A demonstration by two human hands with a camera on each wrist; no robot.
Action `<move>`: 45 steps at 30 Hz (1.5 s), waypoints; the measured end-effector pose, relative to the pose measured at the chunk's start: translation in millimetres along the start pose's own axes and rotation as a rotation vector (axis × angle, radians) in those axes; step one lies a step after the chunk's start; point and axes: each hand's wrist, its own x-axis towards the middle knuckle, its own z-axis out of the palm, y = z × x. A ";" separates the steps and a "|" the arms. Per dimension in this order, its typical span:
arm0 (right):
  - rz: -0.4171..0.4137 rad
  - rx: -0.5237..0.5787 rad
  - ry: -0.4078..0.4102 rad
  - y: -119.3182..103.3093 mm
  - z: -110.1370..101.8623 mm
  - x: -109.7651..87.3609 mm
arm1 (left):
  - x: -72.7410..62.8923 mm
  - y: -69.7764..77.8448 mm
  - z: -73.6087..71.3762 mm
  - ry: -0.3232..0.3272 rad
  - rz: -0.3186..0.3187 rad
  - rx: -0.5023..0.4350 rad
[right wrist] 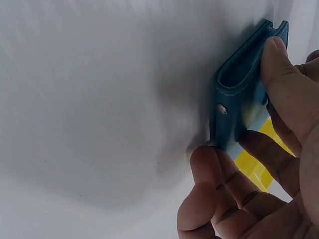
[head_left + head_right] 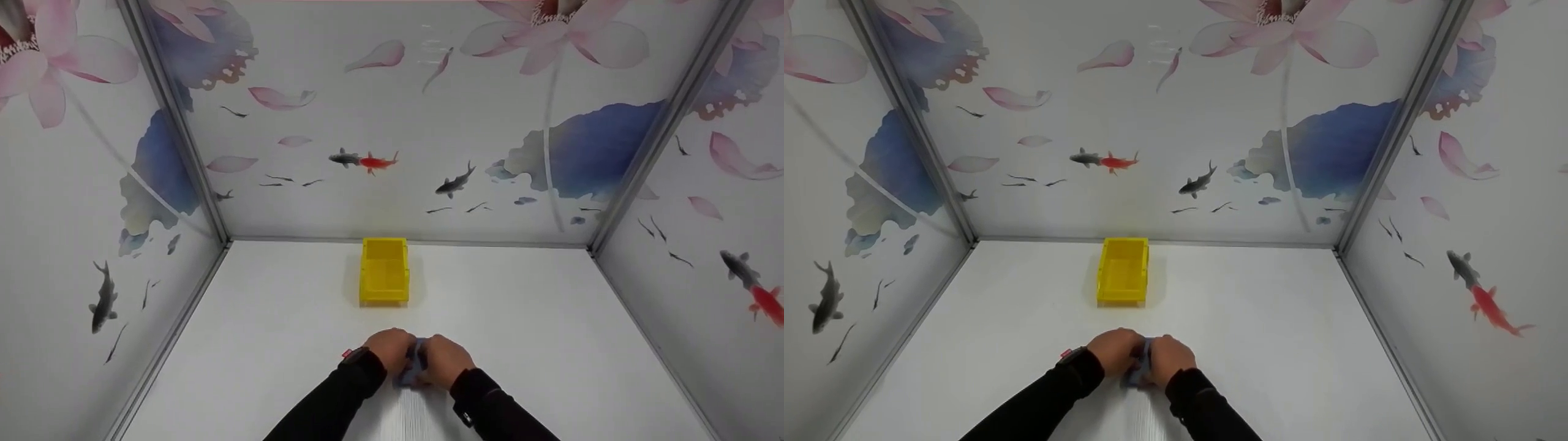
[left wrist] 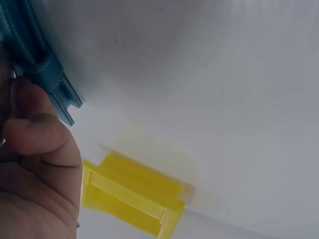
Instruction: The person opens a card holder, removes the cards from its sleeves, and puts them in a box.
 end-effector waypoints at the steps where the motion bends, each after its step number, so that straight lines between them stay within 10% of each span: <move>1: -0.004 -0.003 0.005 -0.9 0.4 -0.5 | 0.8 -0.5 1.4 0.000 0.001 0.001; 13: 0.000 -0.042 0.008 0.1 6.1 1.2 | -8.7 0.5 -8.1 -0.017 0.089 -0.043; 26: 0.096 -0.050 0.001 2.5 6.2 6.2 | -18.0 -5.1 -10.1 -0.072 -0.087 -0.092; 35: 0.122 -0.068 -0.027 0.7 6.4 8.4 | -27.0 -15.9 -20.2 0.000 -0.119 0.030; 45: 0.130 -0.124 -0.016 -10.4 4.1 4.1 | -32.4 -28.0 -8.0 0.118 -0.011 0.133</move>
